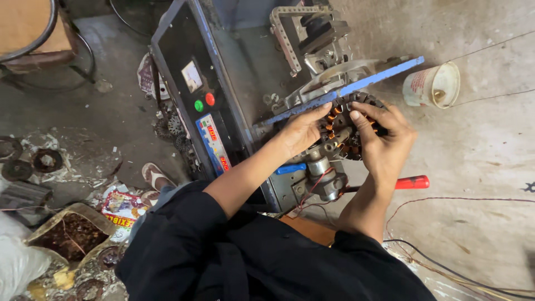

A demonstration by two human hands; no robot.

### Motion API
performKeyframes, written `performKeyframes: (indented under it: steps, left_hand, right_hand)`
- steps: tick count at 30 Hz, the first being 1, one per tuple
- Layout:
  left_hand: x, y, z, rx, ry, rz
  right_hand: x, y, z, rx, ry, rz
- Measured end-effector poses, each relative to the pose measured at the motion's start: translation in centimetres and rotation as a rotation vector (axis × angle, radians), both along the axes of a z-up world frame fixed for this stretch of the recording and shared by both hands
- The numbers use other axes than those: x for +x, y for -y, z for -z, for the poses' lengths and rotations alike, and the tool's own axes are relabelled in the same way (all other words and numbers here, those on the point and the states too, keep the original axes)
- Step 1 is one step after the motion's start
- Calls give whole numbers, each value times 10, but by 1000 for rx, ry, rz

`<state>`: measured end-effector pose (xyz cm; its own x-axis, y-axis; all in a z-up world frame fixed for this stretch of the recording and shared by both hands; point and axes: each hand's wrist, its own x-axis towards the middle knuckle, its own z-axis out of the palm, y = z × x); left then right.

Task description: The person operates a motor winding machine, placing a stator core into the fixture and winding copper wire around it. They repeatedly adjust the stator and press a control button to operate the machine.

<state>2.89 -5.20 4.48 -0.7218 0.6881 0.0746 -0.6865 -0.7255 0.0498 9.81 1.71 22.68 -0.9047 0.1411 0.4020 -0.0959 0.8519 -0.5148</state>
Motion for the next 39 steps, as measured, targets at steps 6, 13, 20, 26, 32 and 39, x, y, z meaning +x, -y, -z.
performKeyframes:
  steps: [6,13,20,26,32,39]
  left_hand:
    - [-3,-9,9,22,59,-38]
    - [-10,-46,49,119,150,-124]
    - [-16,-80,86,189,246,-197]
    - [-3,-38,41,197,45,-153]
    - [30,87,-2,-626,-467,130]
    - [27,190,85,-1824,-544,-739]
  right_hand:
    - [-3,12,-4,37,-13,-18]
    - [-16,11,-1,28,-28,-23]
    - [-26,8,1,37,-40,-71]
    - [-29,10,-5,109,15,-55]
    - [-31,18,-16,119,38,-74]
    - [-29,23,-21,106,80,-36]
